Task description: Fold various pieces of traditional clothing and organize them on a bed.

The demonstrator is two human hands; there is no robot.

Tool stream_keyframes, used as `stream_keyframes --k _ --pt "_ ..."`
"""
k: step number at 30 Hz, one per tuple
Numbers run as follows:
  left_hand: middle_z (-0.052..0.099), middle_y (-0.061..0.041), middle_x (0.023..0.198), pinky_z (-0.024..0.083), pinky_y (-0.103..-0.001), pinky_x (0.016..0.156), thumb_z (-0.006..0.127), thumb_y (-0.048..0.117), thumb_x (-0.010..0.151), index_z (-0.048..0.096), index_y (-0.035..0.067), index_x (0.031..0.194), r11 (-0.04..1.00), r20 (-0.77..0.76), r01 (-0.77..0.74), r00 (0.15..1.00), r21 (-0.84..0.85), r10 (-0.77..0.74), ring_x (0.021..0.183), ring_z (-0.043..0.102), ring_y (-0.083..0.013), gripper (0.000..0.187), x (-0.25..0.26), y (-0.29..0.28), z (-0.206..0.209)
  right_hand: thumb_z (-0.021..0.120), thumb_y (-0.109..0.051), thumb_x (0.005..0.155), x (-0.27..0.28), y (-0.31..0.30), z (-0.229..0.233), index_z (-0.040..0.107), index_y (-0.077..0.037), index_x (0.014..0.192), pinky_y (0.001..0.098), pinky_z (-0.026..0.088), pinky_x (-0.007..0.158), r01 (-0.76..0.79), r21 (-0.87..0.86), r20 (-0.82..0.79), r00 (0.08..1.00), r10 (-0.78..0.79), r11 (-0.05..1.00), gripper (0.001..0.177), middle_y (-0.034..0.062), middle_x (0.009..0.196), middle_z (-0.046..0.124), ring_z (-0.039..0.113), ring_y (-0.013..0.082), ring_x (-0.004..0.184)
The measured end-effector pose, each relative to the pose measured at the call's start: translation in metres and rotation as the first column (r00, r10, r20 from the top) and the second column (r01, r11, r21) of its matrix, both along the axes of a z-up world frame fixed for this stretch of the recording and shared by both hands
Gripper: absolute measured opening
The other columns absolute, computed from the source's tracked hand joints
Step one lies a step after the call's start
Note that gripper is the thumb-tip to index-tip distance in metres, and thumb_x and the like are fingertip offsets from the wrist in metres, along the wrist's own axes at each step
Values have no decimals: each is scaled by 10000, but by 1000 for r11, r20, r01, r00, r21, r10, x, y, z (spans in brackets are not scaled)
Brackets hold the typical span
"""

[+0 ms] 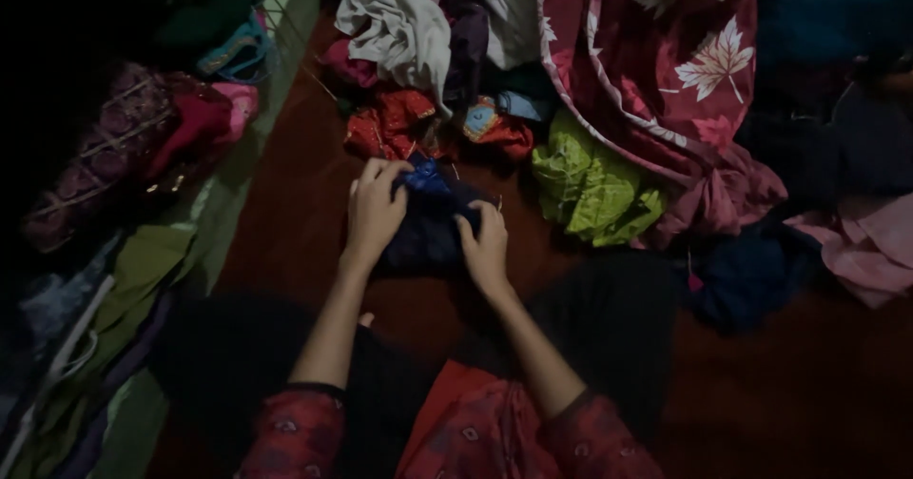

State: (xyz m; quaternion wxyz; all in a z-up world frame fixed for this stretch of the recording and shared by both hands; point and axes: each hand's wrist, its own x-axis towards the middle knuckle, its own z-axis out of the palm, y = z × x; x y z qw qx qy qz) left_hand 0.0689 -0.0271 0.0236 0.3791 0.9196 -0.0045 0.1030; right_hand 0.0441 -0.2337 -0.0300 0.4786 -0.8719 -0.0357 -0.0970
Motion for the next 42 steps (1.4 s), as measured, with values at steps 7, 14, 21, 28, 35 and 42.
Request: stream_keyframes --k 7,14,21,28,35,42 --pt "614 -179 1175 483 -526 919 727 283 920 594 135 1347 985 -91 -27 995 172 43 1104 599 -389 471 18 -5 -40 726 -231 899 5 6 2 539 6 1367 478 436 1019 16 -292 20 1000 -10 956 557 207 1316 584 522 413 1183" --pt "677 -163 1142 531 -469 917 754 252 885 586 54 1295 999 -225 -48 973 -25 41 1074 666 -357 485 13 8 -51 757 -248 861 9 5 -7 547 -11 1391 483 372 1002 -77 -334 40 995 96 939 618 150 1223 612 516 366 1129" --pt "719 -167 1140 532 -375 950 709 63 885 627 -14 1118 830 -229 334 854 -447 -467 1066 680 -279 259 -3 77 -72 757 -105 755 -25 0 61 684 -53 1136 415 456 1012 -499 -92 56 861 505 862 391 120 1119 623 609 311 1119" --pt "750 -165 1199 536 -360 990 640 29 806 684 11 1185 751 -383 318 707 -579 -594 1111 696 -243 381 -32 86 -14 723 -72 810 -28 -6 49 698 -28 1124 334 552 993 -666 187 3 735 678 722 318 85 1145 713 709 235 1104" --pt "554 -183 1428 507 -442 989 790 404 828 340 120 1555 960 -390 1 914 -280 -115 1263 580 -338 900 -21 43 -21 822 -330 886 26 -11 2 459 9 1431 455 465 1003 -38 70 -31 999 40 997 736 254 1358 524 548 375 1214" --pt "597 -228 1357 503 -508 1011 773 340 831 417 96 1511 997 -216 -70 974 -5 68 1244 592 -424 805 -17 33 -75 806 -365 822 -15 13 32 371 -41 1553 538 331 1144 -250 -504 30 952 306 827 910 275 1606 326 362 461 1451"
